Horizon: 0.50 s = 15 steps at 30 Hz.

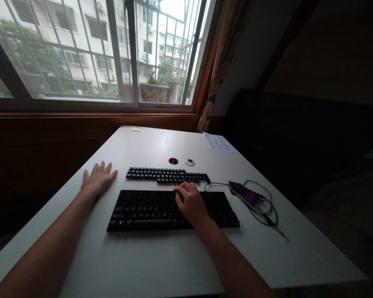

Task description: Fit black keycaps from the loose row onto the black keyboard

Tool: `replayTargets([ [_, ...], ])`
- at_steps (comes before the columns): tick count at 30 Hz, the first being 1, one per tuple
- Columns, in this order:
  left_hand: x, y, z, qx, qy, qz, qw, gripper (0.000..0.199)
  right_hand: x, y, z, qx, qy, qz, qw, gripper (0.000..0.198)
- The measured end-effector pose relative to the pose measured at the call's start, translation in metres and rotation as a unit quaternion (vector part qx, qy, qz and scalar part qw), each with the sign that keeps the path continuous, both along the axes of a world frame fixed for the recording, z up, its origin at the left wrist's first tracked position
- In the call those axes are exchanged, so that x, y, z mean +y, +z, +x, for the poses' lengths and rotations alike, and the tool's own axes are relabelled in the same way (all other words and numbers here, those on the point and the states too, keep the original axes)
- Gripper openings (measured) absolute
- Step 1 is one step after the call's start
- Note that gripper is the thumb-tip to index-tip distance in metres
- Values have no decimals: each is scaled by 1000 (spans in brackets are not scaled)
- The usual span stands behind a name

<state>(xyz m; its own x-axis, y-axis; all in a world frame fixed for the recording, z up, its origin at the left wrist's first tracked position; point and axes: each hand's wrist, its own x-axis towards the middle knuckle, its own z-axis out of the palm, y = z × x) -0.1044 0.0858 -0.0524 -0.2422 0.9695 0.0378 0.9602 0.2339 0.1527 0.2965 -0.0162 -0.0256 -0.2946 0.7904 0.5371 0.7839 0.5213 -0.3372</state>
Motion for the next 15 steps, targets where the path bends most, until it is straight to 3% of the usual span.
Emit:
replayTargets([
  [11, 0, -5, -6, 3, -12, -2, 1000, 81, 25, 18, -15, -59, 92, -38, 993, 39],
  [15, -1, -8, -10, 11, -25, 7, 1000, 81, 42, 11, -33, -55, 94, -51, 993, 44],
])
